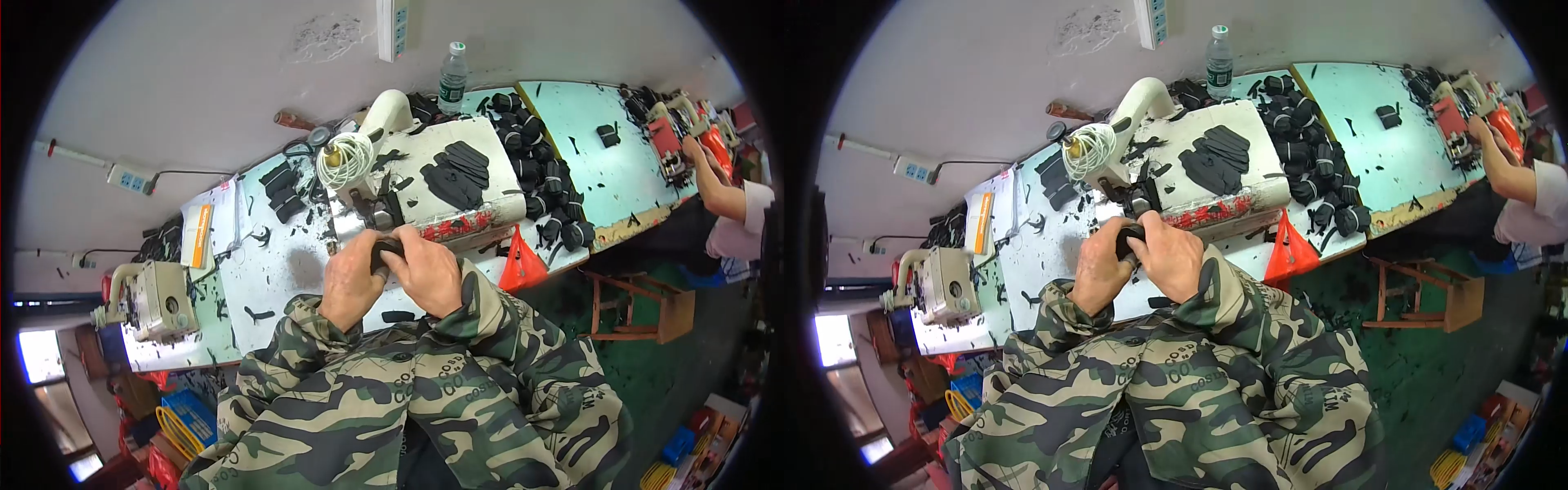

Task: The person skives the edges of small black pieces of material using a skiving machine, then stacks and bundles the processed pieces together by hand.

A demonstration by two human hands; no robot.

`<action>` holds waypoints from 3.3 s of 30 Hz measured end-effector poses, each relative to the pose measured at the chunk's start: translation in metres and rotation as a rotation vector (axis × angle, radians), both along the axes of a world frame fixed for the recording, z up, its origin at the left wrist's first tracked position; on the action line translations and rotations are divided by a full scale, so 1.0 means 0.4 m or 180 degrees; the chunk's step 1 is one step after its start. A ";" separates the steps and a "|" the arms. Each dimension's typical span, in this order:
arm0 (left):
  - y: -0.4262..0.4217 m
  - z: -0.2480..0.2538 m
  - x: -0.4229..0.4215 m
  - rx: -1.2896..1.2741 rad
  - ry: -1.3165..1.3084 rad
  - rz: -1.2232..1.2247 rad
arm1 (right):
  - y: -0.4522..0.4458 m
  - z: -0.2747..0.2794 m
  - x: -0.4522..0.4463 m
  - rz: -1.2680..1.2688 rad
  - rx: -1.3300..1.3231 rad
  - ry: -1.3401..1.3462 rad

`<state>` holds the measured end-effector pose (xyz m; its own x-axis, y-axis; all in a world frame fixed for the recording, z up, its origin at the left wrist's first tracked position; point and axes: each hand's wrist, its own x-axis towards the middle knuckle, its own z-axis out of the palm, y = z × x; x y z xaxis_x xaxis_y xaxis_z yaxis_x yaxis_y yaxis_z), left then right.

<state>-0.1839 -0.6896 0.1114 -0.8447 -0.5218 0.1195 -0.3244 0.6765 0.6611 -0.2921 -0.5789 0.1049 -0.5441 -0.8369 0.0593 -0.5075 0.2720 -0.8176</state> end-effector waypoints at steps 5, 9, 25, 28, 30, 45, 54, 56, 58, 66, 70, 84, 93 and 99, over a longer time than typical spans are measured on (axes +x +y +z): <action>0.034 -0.007 -0.014 -0.0460 -0.0413 0.0141 | 0.016 -0.028 -0.035 0.0424 -0.0032 -0.0199; 0.040 -0.005 -0.014 -0.0864 -0.0359 0.0016 | 0.027 -0.044 -0.030 0.0656 0.0051 -0.0134; -0.077 -0.044 0.039 0.3286 -0.0640 -0.0181 | 0.000 -0.120 -0.068 0.0659 0.0209 -0.1942; -0.123 -0.058 0.048 0.3077 -0.0764 -0.0209 | -0.040 -0.135 -0.059 0.0402 0.0143 -0.1192; -0.153 -0.045 0.052 0.3432 -0.0755 -0.0178 | -0.063 -0.105 -0.052 0.0251 0.0116 -0.1722; -0.386 -0.026 -0.022 0.3046 -0.2247 -0.0532 | -0.127 -0.099 -0.116 0.0260 0.0383 -0.0865; -0.392 -0.051 -0.016 0.3233 -0.2031 -0.0581 | -0.159 -0.076 -0.159 0.0358 0.0533 0.0189; -0.383 -0.054 0.004 0.3092 -0.1818 -0.0354 | -0.131 -0.067 -0.187 0.0420 0.0566 0.0000; -0.370 -0.055 0.011 0.2798 -0.1571 -0.0104 | -0.111 -0.054 -0.202 0.0556 0.0592 -0.0363; -0.360 -0.058 -0.031 0.3321 -0.1737 -0.0508 | -0.137 -0.086 -0.182 0.0946 0.0245 0.0125; -0.373 -0.067 -0.003 0.3124 -0.1731 -0.0277 | -0.130 -0.073 -0.190 0.0450 0.0145 -0.0150; -0.353 -0.068 0.011 0.2850 -0.1352 0.0006 | -0.104 -0.061 -0.208 0.0622 0.0363 -0.0487; -0.354 -0.075 0.005 0.2975 -0.1479 -0.0163 | -0.118 -0.086 -0.198 0.0409 0.0019 -0.0154; -0.328 -0.055 -0.032 0.3380 -0.1638 -0.0194 | -0.120 -0.062 -0.199 0.0879 0.0313 -0.0723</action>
